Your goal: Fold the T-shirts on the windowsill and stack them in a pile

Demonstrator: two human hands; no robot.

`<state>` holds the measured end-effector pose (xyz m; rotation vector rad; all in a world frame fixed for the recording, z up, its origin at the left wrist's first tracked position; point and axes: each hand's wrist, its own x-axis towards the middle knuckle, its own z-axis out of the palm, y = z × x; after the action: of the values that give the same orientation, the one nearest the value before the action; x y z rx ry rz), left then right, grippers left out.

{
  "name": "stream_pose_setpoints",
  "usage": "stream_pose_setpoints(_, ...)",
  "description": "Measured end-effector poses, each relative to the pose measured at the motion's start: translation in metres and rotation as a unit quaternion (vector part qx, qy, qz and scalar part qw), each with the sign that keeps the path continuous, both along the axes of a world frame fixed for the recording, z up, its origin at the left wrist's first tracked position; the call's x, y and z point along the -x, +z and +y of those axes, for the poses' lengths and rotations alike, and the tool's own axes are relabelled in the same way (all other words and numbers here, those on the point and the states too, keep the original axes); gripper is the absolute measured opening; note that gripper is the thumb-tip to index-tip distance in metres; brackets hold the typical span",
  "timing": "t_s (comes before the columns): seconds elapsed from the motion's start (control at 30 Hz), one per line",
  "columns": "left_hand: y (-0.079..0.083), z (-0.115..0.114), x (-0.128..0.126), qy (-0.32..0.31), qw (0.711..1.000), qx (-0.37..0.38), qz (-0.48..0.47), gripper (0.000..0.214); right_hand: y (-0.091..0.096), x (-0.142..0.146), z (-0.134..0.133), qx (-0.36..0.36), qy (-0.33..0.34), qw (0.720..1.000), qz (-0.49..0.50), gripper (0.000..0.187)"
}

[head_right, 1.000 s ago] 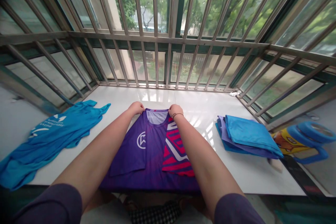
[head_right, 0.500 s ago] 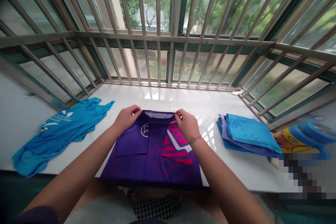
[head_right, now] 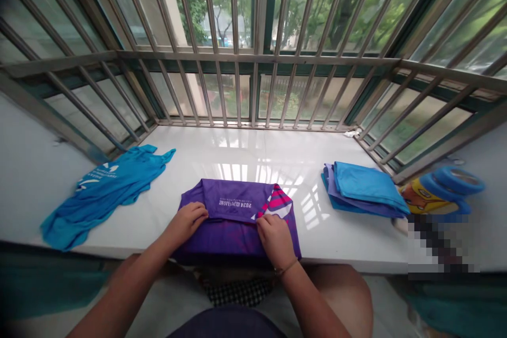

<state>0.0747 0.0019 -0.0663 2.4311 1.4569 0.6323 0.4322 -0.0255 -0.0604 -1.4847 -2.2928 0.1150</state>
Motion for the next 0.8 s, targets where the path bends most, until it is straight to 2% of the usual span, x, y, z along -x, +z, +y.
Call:
stream_pose_setpoints(0.17,0.003,-0.003,-0.001,-0.007,0.999,0.008,0.047,0.015,0.002,-0.008,-0.003,0.028,0.004,0.999,-0.021,0.016)
stream_pose_setpoints(0.5,-0.002,-0.005,-0.004,-0.020,0.999,0.003,0.034,0.015,0.006,-0.005,0.002,0.023,-0.023,0.999,0.009,0.017)
stream_pose_setpoints(0.67,0.000,-0.003,-0.007,-0.026,0.999,0.001,0.028,0.013,0.008,-0.024,0.045,0.014,-0.090,0.995,0.040,0.022)
stream_pose_setpoints(0.8,0.001,-0.002,-0.009,-0.033,0.999,-0.011,0.015,0.014,0.009,-0.041,0.092,0.066,-0.133,0.985,0.091,0.024)
